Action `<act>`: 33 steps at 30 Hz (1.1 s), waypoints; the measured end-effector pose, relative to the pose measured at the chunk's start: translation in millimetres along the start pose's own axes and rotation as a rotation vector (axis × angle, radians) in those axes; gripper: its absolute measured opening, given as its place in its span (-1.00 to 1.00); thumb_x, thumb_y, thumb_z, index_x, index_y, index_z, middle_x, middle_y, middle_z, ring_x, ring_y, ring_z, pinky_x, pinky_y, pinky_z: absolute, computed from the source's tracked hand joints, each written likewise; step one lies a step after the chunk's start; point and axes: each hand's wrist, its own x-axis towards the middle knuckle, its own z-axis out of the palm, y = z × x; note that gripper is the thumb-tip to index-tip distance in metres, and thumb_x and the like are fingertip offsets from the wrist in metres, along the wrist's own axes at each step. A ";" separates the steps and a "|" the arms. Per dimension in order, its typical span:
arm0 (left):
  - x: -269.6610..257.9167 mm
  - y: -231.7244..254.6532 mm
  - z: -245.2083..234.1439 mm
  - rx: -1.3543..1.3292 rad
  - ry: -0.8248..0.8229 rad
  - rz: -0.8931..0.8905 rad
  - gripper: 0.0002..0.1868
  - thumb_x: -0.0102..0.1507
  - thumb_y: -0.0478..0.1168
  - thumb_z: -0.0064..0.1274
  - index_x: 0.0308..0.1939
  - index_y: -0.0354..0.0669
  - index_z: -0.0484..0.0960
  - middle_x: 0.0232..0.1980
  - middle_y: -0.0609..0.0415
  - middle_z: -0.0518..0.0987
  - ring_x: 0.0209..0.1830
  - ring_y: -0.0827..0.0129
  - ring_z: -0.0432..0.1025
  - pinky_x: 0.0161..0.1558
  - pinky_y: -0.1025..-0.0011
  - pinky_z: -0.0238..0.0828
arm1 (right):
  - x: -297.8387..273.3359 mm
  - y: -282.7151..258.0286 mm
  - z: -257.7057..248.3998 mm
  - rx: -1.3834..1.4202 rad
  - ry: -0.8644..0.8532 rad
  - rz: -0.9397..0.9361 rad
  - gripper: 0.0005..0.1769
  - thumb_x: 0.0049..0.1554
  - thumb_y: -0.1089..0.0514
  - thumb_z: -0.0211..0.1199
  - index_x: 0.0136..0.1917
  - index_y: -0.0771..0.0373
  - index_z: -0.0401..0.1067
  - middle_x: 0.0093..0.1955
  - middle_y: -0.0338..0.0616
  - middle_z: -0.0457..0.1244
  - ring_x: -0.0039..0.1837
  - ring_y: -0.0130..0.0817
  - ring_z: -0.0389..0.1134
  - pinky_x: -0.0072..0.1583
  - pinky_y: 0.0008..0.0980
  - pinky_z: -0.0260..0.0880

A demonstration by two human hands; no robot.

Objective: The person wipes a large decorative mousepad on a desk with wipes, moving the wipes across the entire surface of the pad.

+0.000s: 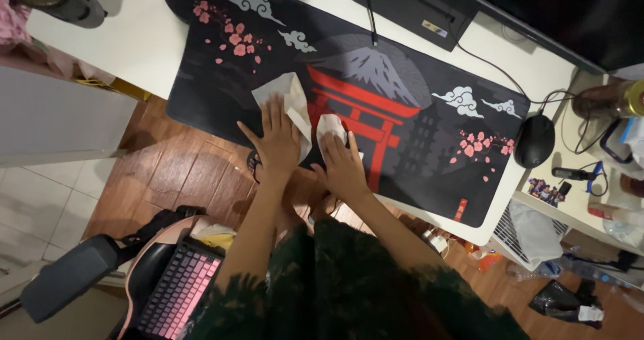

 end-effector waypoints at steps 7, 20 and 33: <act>-20.1 -1.1 -9.1 0.131 -0.040 0.033 -0.49 0.45 0.02 -0.21 0.32 -0.25 0.51 0.68 0.05 0.10 0.66 0.20 0.03 0.41 -0.56 -0.50 | 20.3 -4.0 -2.4 -0.048 0.028 0.017 -0.26 0.21 -0.15 0.20 0.49 0.35 0.25 0.52 0.00 0.12 0.56 -0.14 0.10 0.57 0.36 -0.28; -31.4 0.1 -10.2 0.001 0.005 0.006 -0.37 0.45 0.03 -0.26 0.51 -0.25 0.40 0.67 0.05 0.12 0.65 0.20 0.03 0.38 -0.58 -0.54 | -35.8 20.2 -23.1 -0.029 -0.035 -0.047 -0.34 0.19 -0.08 0.22 0.42 0.35 0.32 0.44 -0.05 0.16 0.47 -0.15 0.19 0.54 0.46 -0.22; -54.9 -17.6 -39.3 0.047 -0.085 -0.056 -0.35 0.42 0.02 -0.29 0.52 -0.26 0.33 0.68 0.02 0.11 0.63 0.14 0.08 0.43 -0.47 -0.51 | 48.9 -5.2 -1.9 0.019 -0.006 0.034 -0.33 0.28 -0.08 0.17 0.53 0.30 0.24 0.62 -0.09 0.03 0.61 -0.16 0.06 0.55 0.47 -0.30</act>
